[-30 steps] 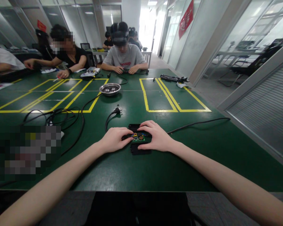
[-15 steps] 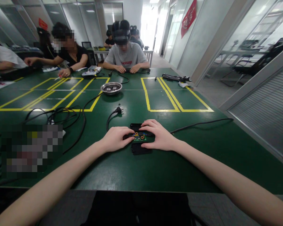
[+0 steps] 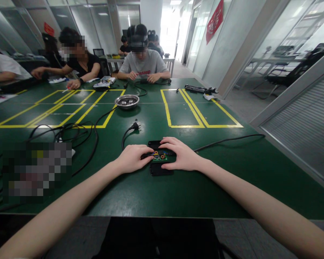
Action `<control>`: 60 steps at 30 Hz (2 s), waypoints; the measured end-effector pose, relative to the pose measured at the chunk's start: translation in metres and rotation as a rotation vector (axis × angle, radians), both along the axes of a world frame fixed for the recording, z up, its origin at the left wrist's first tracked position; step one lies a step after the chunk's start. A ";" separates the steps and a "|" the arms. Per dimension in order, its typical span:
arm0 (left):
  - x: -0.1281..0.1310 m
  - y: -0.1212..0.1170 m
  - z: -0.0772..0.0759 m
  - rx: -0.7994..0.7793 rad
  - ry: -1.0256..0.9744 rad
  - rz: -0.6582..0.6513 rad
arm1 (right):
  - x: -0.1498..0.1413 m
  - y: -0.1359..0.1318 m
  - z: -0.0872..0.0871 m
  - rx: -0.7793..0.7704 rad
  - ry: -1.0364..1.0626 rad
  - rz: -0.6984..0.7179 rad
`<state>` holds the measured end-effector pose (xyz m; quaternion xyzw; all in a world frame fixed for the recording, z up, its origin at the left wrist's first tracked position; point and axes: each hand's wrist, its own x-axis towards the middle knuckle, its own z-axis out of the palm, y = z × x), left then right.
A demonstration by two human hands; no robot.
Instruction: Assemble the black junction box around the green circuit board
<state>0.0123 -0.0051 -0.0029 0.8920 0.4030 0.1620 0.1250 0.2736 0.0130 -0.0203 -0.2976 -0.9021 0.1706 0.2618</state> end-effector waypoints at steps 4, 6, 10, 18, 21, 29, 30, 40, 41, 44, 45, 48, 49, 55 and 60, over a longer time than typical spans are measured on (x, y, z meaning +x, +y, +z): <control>0.000 0.001 0.000 0.003 0.005 0.002 | 0.000 0.000 0.000 0.000 0.007 0.004; 0.000 0.001 0.001 0.003 0.012 0.005 | 0.001 -0.001 0.001 0.011 0.027 -0.005; -0.001 0.000 0.000 0.002 0.010 0.005 | 0.004 -0.003 0.004 0.047 0.071 -0.037; -0.002 -0.002 0.000 -0.033 -0.071 0.026 | 0.017 -0.003 0.013 0.031 0.025 -0.013; -0.001 -0.004 0.002 -0.087 -0.151 0.047 | 0.019 -0.003 0.014 -0.004 -0.032 -0.014; -0.001 -0.009 0.014 -0.274 -0.279 -0.033 | 0.021 -0.007 0.018 -0.033 -0.074 0.026; -0.001 -0.010 0.015 -0.281 -0.278 -0.063 | 0.021 -0.009 0.019 -0.017 -0.067 0.037; -0.003 -0.018 0.012 -0.188 -0.182 -0.181 | 0.021 -0.019 0.030 0.010 -0.081 0.142; -0.003 -0.018 0.011 -0.181 -0.170 -0.183 | 0.021 -0.019 0.030 0.007 -0.086 0.146; -0.003 -0.018 0.010 -0.172 -0.151 -0.193 | 0.022 -0.019 0.030 0.008 -0.089 0.157; -0.003 -0.018 0.010 -0.170 -0.150 -0.196 | 0.022 -0.020 0.030 0.011 -0.087 0.158; -0.003 -0.018 0.011 -0.154 -0.145 -0.192 | 0.021 -0.021 0.031 0.012 -0.082 0.161; -0.003 -0.018 0.011 -0.145 -0.141 -0.184 | 0.020 -0.022 0.031 0.008 -0.082 0.164; -0.004 -0.017 0.013 -0.119 -0.110 -0.152 | 0.016 -0.023 0.027 -0.019 -0.105 0.146; -0.004 -0.015 0.014 -0.129 -0.119 -0.154 | 0.015 -0.019 0.024 -0.025 -0.129 0.100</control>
